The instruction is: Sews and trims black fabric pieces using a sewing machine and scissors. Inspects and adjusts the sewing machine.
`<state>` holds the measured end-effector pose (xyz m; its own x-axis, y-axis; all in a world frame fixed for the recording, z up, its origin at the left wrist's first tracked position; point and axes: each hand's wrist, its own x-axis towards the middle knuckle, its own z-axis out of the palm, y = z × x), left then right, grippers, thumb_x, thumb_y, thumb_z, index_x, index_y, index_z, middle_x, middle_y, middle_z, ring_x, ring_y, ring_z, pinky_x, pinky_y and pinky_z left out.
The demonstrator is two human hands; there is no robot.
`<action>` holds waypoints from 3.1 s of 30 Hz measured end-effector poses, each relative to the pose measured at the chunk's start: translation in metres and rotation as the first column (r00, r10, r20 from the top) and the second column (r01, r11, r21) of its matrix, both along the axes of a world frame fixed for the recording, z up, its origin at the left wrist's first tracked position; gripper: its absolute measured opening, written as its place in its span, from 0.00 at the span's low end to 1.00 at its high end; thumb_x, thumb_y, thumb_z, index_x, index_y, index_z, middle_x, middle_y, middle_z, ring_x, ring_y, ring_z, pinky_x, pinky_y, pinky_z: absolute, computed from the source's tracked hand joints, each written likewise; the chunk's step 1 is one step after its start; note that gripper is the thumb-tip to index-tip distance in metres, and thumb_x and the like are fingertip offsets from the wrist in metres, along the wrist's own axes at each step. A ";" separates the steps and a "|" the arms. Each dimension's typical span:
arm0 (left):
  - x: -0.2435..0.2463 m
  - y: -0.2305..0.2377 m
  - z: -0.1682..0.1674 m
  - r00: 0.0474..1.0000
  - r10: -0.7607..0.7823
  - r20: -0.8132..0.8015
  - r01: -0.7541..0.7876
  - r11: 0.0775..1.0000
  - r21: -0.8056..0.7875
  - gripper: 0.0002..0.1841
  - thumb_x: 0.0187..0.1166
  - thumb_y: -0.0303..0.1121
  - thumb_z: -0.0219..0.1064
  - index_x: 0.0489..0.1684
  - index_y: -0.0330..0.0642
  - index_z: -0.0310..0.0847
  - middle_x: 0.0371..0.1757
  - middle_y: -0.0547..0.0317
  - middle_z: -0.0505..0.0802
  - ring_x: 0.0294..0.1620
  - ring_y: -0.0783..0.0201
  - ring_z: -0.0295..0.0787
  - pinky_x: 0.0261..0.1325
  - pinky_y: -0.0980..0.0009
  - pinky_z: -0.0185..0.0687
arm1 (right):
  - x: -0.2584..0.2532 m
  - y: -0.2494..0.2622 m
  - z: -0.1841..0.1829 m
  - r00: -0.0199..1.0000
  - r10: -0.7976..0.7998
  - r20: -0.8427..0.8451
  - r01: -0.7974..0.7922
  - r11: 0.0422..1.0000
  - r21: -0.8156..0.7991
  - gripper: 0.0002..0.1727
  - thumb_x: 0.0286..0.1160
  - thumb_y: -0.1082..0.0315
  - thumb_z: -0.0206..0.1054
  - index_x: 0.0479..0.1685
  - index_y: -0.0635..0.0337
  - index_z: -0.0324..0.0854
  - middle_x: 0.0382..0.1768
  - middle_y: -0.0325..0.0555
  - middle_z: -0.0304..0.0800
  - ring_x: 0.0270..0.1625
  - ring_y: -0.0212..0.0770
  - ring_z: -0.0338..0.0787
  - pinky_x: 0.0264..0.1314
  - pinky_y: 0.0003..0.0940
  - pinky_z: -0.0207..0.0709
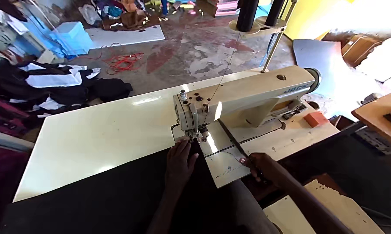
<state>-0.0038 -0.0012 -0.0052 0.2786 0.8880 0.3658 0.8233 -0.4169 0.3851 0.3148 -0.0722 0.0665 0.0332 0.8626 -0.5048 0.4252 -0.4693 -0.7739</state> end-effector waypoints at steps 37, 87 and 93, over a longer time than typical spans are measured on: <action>-0.003 0.005 0.008 1.000 -0.002 -0.016 0.001 0.993 -0.114 0.30 0.88 0.58 0.54 0.79 0.49 0.81 0.86 0.67 0.77 0.91 0.58 0.61 0.90 0.46 0.54 | 0.123 0.060 -0.074 0.736 -0.419 0.531 -0.333 0.460 0.823 0.46 0.76 0.45 0.70 0.91 0.59 0.58 0.92 0.57 0.54 0.95 0.56 0.50 0.95 0.56 0.48; -0.009 0.026 0.011 0.998 -0.059 0.038 0.063 0.991 -0.118 0.24 0.90 0.43 0.53 0.75 0.43 0.83 0.84 0.59 0.80 0.90 0.55 0.64 0.92 0.50 0.55 | -0.071 -0.005 -0.073 0.659 0.496 0.565 -0.677 0.066 0.733 0.14 0.81 0.70 0.63 0.59 0.54 0.91 0.71 0.42 0.88 0.83 0.43 0.77 0.90 0.42 0.68; -0.012 0.036 0.011 0.997 -0.065 0.050 0.070 0.993 -0.100 0.23 0.89 0.43 0.54 0.73 0.42 0.84 0.80 0.56 0.84 0.89 0.54 0.66 0.91 0.51 0.56 | -0.083 0.000 -0.070 0.747 0.437 0.502 -0.602 0.123 0.789 0.12 0.79 0.74 0.62 0.48 0.56 0.93 0.58 0.41 0.94 0.73 0.39 0.86 0.82 0.37 0.77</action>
<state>-0.0156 0.0351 0.0058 0.3240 0.9008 0.2889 0.7746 -0.4280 0.4657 0.2313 -0.0722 -0.0033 -0.6375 0.5707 0.5176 0.3812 0.8175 -0.4318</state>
